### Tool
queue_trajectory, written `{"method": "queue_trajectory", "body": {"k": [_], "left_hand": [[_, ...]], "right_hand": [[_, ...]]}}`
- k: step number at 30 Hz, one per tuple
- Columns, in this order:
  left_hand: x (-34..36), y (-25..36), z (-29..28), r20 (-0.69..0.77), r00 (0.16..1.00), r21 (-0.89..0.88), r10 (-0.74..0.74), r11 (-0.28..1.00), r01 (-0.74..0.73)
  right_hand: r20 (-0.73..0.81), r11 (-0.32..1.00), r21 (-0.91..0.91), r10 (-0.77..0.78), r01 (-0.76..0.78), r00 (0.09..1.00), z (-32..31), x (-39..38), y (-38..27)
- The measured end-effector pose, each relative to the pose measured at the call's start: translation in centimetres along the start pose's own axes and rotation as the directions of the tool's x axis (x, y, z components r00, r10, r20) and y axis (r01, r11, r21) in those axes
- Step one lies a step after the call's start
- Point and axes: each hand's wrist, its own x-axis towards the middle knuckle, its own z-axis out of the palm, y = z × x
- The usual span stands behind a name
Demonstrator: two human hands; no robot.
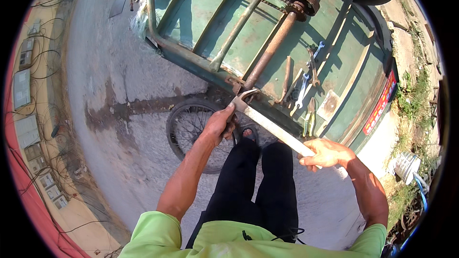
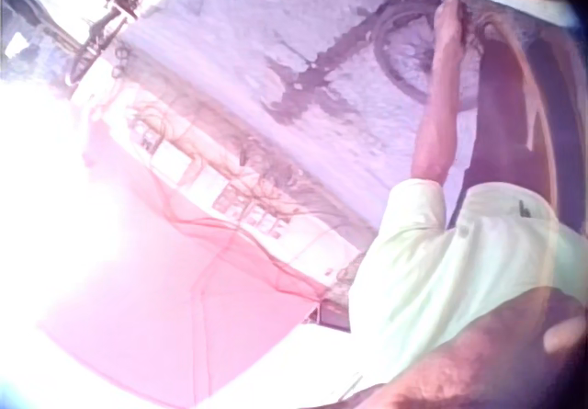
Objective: The person uses a wrench to loosen a bolt on the rear axle of a green cargo tricycle. They then use a hammer to tap the axle and remove a metal bracket. Finally, they adjust the chain tension on the tricycle.
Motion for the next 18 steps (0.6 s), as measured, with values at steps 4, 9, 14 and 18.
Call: {"method": "queue_trajectory", "body": {"k": [4,9,14,18], "left_hand": [[0.9,0.7,-1.0,0.060,0.997,0.067,-0.048,0.997,0.044],[0.9,0.9,-1.0,0.065,0.998,0.095,-0.005,0.996,-0.001],[1.7,1.0,-2.1,0.133,0.989,0.044,-0.060,0.998,0.055],[1.9,0.2,-2.3,0.182,0.980,-0.070,-0.080,0.993,0.094]], "right_hand": [[0.107,0.881,0.470,-0.119,0.056,0.987,2.7,1.8,3.4],[0.163,0.563,0.826,-0.190,-0.028,0.968,4.8,0.8,3.1],[0.103,0.584,0.810,-0.064,-0.047,0.993,6.4,-0.2,0.0],[0.028,0.691,0.722,0.005,-0.024,1.000,6.9,-0.5,-1.0]]}}
